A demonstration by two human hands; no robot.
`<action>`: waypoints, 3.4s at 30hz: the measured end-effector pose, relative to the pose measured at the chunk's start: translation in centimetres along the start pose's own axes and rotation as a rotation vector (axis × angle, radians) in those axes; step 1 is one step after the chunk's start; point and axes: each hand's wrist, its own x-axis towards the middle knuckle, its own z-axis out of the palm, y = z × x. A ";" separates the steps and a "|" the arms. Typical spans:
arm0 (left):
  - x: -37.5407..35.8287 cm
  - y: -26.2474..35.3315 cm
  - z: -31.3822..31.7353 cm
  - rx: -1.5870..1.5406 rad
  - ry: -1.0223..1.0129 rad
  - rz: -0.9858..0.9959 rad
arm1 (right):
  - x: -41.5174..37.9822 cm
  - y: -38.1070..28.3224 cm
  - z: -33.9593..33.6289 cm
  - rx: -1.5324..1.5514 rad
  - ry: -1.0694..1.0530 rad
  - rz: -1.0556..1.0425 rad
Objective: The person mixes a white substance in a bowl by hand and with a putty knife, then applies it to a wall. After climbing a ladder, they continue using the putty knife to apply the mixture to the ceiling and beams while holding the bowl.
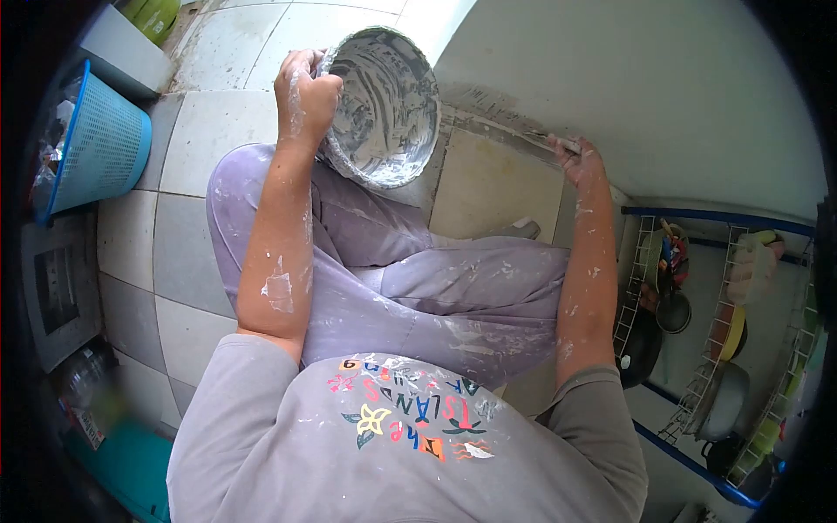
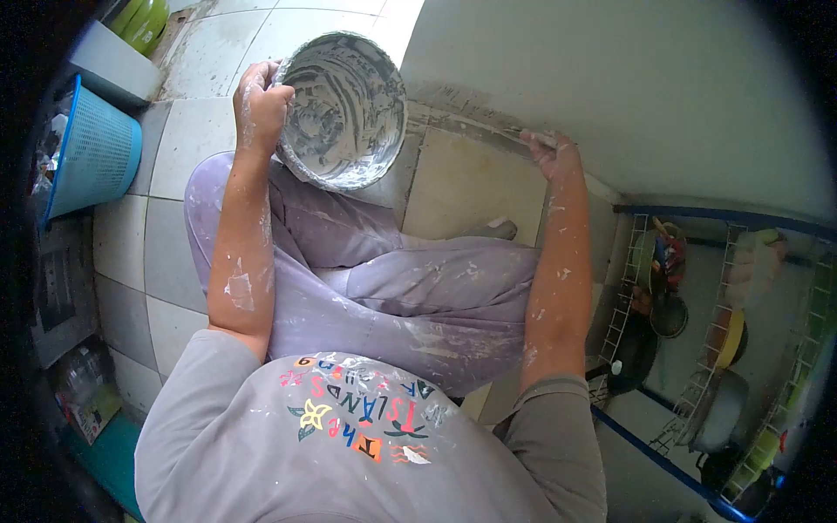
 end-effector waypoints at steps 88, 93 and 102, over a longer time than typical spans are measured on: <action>0.6 -0.6 -0.3 0.050 0.032 -0.052 | -3.0 -2.1 1.0 -0.012 -0.002 -0.078; 0.7 -2.0 0.1 -0.012 0.076 -0.115 | -9.2 -3.7 2.8 0.256 0.283 -0.106; 0.4 1.9 -3.6 -0.530 0.092 -0.141 | -32.9 2.0 -9.3 0.007 -0.096 -0.754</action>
